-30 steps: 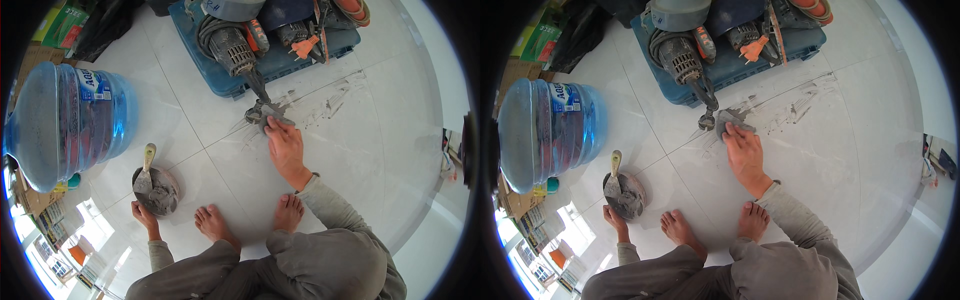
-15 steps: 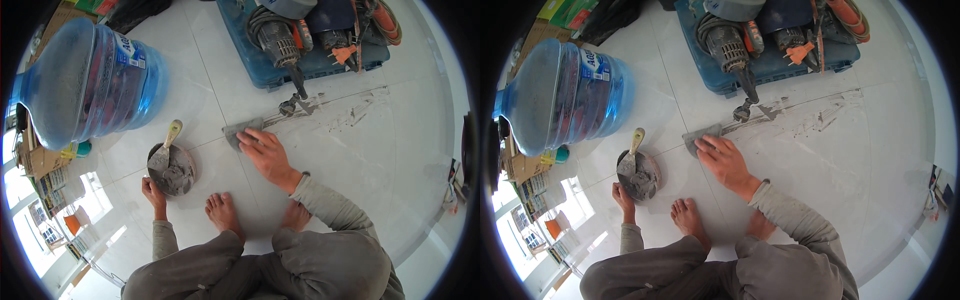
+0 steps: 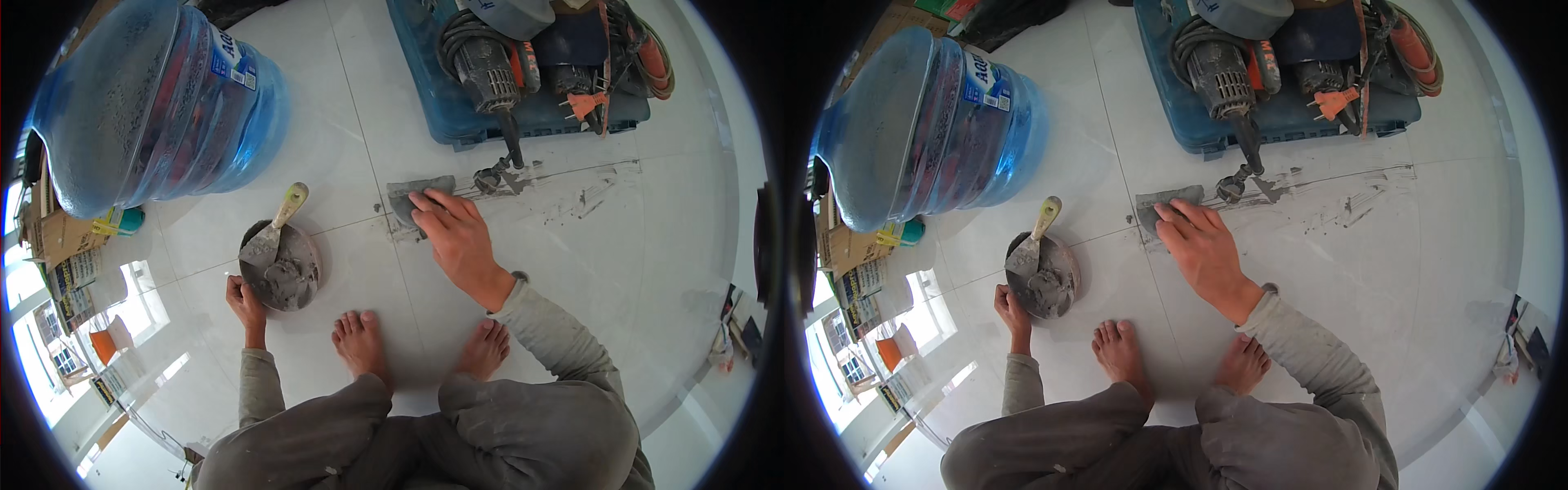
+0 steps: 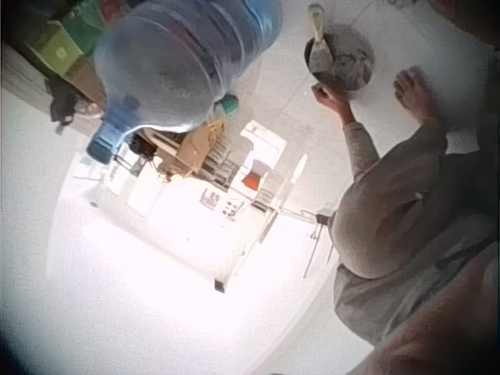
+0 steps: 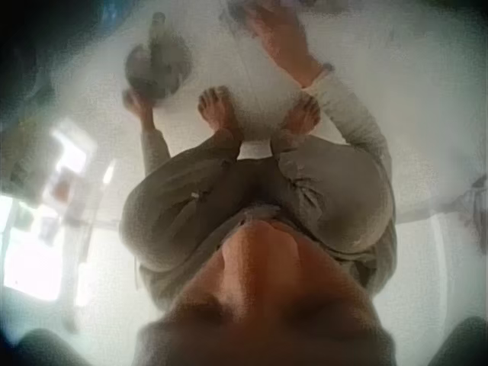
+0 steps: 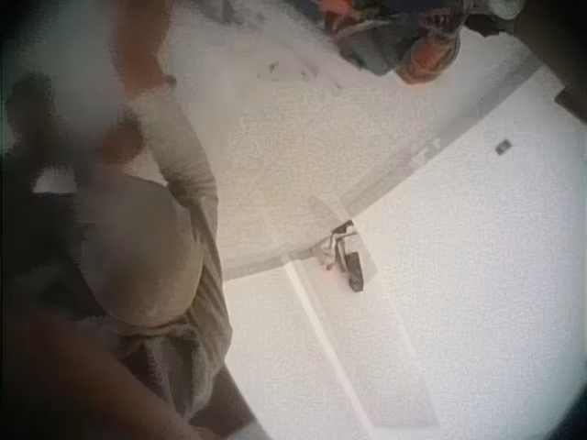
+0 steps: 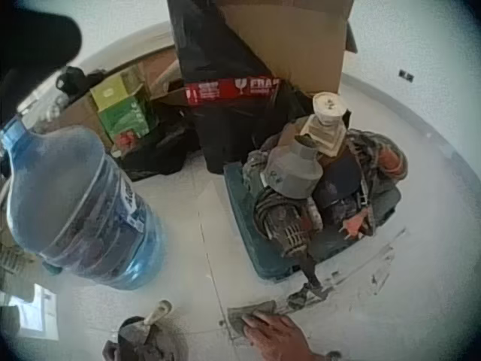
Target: The person fills a narrow gap between two white floor tiles with a grey material using a small flexible spreader tool, then uses a metal putty knife to scrape the excess material from the surface of the tiles.
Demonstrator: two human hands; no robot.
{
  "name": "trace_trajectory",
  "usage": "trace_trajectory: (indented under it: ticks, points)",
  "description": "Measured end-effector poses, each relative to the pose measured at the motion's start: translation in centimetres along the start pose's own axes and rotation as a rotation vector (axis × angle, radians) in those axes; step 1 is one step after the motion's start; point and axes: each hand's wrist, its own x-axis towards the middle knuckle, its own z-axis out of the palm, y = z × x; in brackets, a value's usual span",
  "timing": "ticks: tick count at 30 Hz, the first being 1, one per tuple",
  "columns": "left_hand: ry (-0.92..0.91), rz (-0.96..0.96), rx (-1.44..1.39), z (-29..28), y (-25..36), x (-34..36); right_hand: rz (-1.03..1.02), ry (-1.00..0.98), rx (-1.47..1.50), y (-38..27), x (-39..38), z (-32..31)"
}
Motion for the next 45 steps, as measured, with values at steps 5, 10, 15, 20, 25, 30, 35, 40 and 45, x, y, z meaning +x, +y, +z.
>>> trace_trajectory:
  ticks: [5,10,15,20,25,30,35,40,45]
  points:
    - [0.013,0.024,0.013,-0.8,-0.5,-0.1,-0.106,-0.194,-0.079,-1.1,-4.7,1.6]
    - [0.006,0.015,-0.006,0.1,-0.1,0.0,-0.018,-0.199,0.033,1.1,-5.9,-2.3]
    - [-0.001,-0.003,-0.053,0.8,0.2,-0.1,0.06,-0.068,-0.161,4.6,-4.5,-2.5]
    - [0.025,0.032,-0.027,-0.6,-0.9,0.0,0.005,-0.158,-0.05,3.6,-8.4,-3.5]
    - [-0.017,-0.031,-0.031,0.7,0.4,0.1,0.095,0.016,-0.14,7.8,-4.6,-5.2]
    - [0.006,-0.044,-0.09,-0.3,-0.6,0.0,0.105,-0.046,-0.131,5.3,-8.5,-3.3]
    - [-0.003,-0.021,-0.074,0.3,-0.3,0.2,0.187,0.001,-0.034,5.4,-6.9,-6.7]
    - [-0.023,0.052,-0.03,-0.2,-0.3,0.4,0.203,0.065,-0.26,7.0,-5.6,-3.8]
    - [0.01,-0.026,-0.001,0.4,-0.2,-0.2,0.198,-0.054,-0.167,4.9,-10.0,-5.1]
